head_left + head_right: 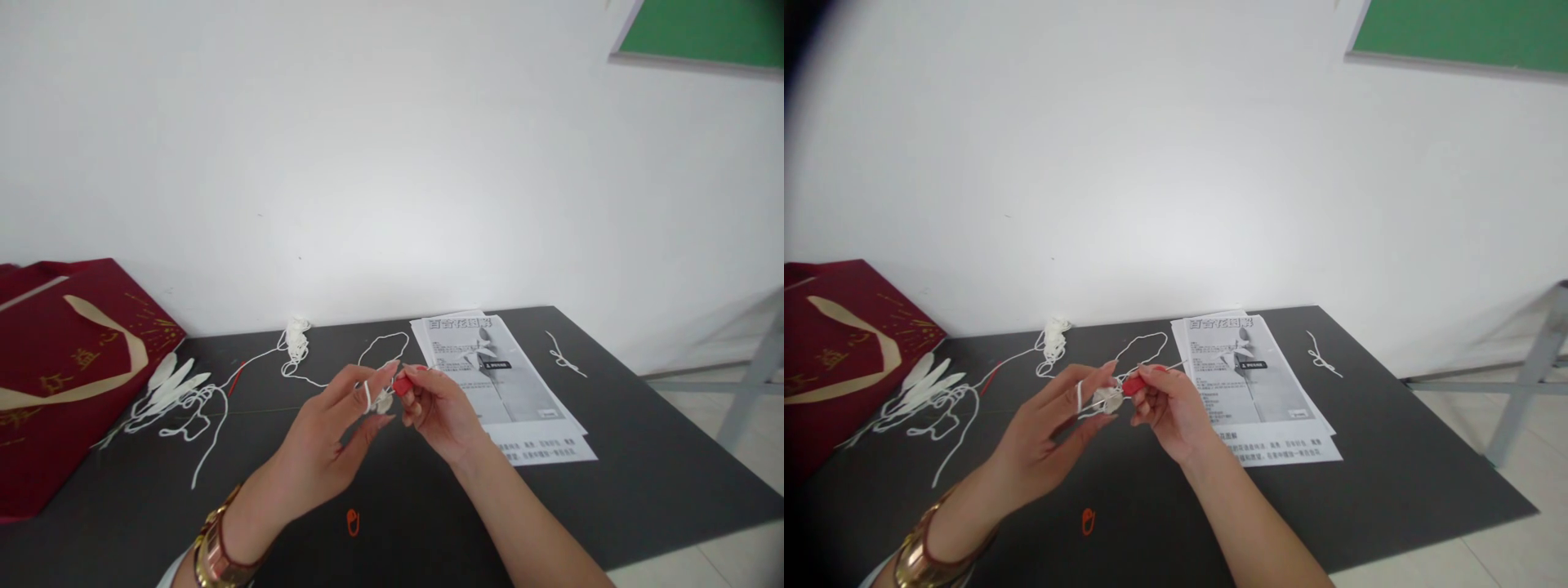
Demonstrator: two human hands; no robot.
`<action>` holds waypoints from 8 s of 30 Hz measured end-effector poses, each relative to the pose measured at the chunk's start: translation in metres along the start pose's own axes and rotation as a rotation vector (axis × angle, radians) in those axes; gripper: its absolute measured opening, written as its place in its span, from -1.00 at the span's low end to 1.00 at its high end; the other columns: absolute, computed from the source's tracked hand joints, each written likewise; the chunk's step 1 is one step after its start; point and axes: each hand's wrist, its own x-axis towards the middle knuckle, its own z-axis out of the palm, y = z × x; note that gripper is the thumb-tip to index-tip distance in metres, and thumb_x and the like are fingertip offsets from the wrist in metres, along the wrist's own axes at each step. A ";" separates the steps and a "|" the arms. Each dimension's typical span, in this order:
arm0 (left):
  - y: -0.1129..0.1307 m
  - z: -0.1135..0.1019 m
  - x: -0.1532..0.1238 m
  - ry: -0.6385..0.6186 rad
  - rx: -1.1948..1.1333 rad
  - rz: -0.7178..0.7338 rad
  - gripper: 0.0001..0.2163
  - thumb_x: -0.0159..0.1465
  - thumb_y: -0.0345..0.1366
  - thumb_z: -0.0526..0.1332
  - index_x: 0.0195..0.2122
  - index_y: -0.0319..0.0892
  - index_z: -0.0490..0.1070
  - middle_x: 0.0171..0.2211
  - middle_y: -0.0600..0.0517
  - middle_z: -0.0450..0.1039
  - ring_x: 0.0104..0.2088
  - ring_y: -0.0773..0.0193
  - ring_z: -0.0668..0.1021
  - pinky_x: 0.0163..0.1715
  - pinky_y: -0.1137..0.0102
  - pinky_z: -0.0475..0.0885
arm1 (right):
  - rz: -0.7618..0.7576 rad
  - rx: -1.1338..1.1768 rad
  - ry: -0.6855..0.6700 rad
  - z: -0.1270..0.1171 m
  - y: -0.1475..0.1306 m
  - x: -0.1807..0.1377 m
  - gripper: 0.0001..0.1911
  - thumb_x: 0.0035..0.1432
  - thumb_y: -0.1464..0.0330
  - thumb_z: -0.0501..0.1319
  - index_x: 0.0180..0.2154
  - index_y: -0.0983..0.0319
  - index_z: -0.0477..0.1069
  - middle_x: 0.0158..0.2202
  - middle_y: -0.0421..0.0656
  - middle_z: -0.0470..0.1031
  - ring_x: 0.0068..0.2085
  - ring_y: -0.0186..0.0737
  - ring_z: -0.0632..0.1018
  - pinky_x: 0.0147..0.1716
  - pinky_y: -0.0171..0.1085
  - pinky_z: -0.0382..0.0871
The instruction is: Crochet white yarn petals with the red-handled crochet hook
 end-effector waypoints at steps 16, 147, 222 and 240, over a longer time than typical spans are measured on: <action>-0.020 0.023 0.002 0.250 -0.330 -0.352 -0.49 0.24 -0.35 0.23 0.23 -0.01 0.24 -0.50 0.18 0.24 -0.60 0.44 0.22 -0.63 0.52 0.14 | -0.109 -0.047 0.051 0.004 0.002 -0.001 -0.78 -0.04 0.30 0.40 -0.43 0.37 0.56 -0.64 -0.22 0.52 -0.68 -0.45 0.44 -0.68 -0.46 0.50; -0.026 0.017 0.006 0.204 -0.708 -0.530 -0.46 0.19 -0.32 0.30 0.21 0.04 0.28 -0.50 0.18 0.27 -0.50 0.42 0.32 -0.48 0.50 0.24 | -0.263 -0.530 -0.018 0.012 0.024 -0.008 -0.44 -0.26 0.34 0.52 -0.17 0.18 0.36 -0.37 -0.25 0.48 -0.42 -0.29 0.49 -0.66 -0.42 0.42; -0.016 0.010 0.006 0.412 -0.678 -0.399 -0.49 0.22 -0.41 0.27 0.18 0.12 0.30 -0.49 0.19 0.33 -0.56 0.45 0.40 -0.55 0.50 0.35 | -0.155 -0.525 -0.112 0.011 -0.005 -0.024 -0.68 0.17 0.16 0.24 -0.28 0.32 0.53 -0.38 -0.05 0.63 -0.50 -0.30 0.61 -0.48 -0.35 0.50; -0.018 0.009 0.004 0.410 -0.658 -0.351 -0.47 0.22 -0.43 0.26 0.19 0.13 0.28 -0.50 0.18 0.33 -0.55 0.45 0.41 -0.53 0.50 0.35 | -0.151 -0.552 -0.152 0.011 -0.006 -0.024 -0.65 0.23 0.16 0.18 -0.29 0.32 0.54 -0.34 -0.04 0.62 -0.48 -0.31 0.61 -0.46 -0.35 0.48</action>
